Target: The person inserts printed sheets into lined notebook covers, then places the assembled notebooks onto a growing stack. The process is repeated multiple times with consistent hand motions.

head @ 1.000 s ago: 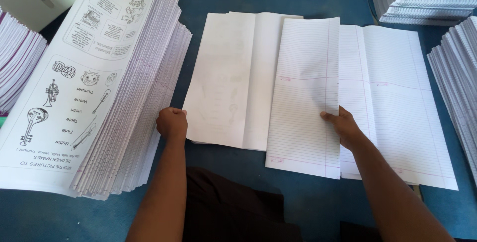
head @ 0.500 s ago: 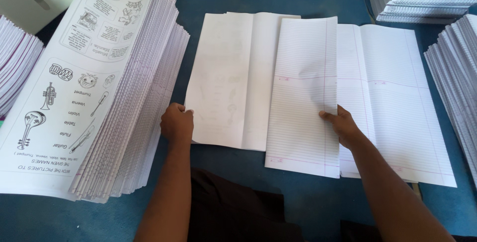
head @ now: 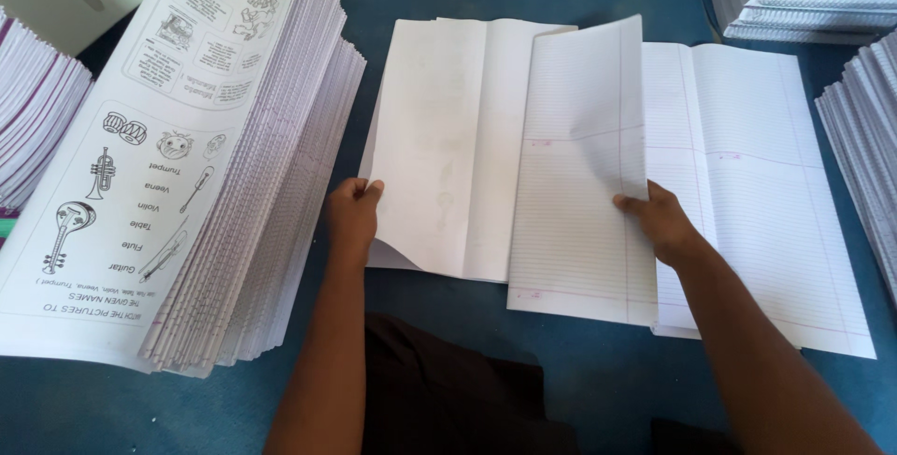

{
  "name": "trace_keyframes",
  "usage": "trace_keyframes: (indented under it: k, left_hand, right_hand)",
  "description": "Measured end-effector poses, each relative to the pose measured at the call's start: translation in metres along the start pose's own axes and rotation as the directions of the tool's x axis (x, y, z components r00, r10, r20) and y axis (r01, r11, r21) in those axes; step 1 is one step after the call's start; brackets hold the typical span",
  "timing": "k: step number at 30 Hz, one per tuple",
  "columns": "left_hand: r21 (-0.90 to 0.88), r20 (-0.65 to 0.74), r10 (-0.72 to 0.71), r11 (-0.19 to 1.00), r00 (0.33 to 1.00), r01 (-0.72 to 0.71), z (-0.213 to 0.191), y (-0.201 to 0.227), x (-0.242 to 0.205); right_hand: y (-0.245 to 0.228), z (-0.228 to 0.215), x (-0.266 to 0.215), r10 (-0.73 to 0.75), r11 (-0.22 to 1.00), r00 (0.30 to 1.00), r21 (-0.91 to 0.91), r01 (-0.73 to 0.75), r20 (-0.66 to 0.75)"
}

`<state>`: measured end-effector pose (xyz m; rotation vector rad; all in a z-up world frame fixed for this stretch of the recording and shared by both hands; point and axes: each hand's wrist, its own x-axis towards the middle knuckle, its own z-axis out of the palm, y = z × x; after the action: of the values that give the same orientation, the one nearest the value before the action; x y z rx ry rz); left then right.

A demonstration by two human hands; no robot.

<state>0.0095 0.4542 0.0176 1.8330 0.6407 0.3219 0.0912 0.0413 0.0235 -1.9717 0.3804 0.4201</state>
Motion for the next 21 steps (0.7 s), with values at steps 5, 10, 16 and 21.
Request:
trace_keyframes:
  k: [5, 10, 16, 21]
  left_hand:
    - [-0.174, 0.165, -0.019, 0.984, 0.986, 0.048, 0.006, 0.012, -0.007]
    - [-0.42, 0.304, 0.035, 0.902, 0.952, 0.101, 0.013, 0.027, -0.017]
    - [-0.489, 0.375, 0.001, 0.85, 0.927, 0.196, 0.029, 0.039, -0.025]
    - [-0.51, 0.438, -0.028, 0.816, 0.899, 0.274, 0.044, 0.043, -0.031]
  right_hand:
    - [-0.032, 0.01, -0.004, -0.028, 1.0, 0.999, 0.013, 0.028, 0.015]
    - [-0.053, 0.027, 0.003, -0.062, 0.998, 0.998, 0.005, 0.062, 0.023]
    - [-0.062, 0.046, 0.019, -0.109, 0.994, 0.993, 0.02, 0.108, 0.055]
    - [-0.064, 0.058, 0.027, -0.12, 0.992, 0.99, 0.034, 0.118, 0.076]
